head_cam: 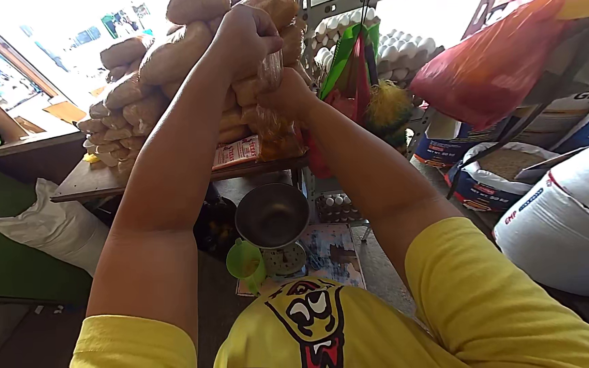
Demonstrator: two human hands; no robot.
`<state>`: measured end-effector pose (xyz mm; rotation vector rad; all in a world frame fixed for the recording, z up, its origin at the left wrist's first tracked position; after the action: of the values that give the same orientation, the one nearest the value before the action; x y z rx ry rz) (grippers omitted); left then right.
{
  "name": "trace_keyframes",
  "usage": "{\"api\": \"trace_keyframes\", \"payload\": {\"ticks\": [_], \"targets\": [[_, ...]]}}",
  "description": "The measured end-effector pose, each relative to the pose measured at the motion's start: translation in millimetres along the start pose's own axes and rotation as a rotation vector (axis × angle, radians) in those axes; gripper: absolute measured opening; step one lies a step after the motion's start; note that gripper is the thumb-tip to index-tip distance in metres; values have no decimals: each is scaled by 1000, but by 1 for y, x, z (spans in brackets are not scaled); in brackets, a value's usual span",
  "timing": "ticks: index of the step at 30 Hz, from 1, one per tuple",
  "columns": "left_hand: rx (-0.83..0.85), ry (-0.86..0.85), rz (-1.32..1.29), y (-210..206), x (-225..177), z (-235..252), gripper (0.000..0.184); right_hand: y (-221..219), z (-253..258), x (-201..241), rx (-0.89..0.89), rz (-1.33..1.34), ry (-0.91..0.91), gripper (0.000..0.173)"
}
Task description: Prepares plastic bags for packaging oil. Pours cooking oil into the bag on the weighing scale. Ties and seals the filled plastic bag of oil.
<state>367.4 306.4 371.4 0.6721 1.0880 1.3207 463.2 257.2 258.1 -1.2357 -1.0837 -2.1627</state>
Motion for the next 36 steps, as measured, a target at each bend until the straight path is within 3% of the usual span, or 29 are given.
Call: {"api": "trace_keyframes", "payload": {"ticks": [22,27,31,36], "targets": [[-17,23,-118,-5,12,-10,15,-16,2,-1,-47,-96,54,40],[-73,-22,-251,-7,20,-9,15,-17,3,-1,-52,-81,84,36],[-217,-26,-562,-9,37,-9,47,-17,4,-3,-56,-28,98,35],[-32,-134,-572,-26,44,-7,104,-17,6,-5,-27,5,99,39]]}}
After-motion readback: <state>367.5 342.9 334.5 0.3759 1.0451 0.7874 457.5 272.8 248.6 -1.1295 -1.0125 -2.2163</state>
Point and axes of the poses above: each hand's wrist, its own z-axis towards the middle knuckle, its own y-axis out of the back of the hand, x = y × z, the point moved 4 cm from there along z, towards the middle knuckle, and after that the axes turned 8 degrees about -y, right-handed, at the moved point
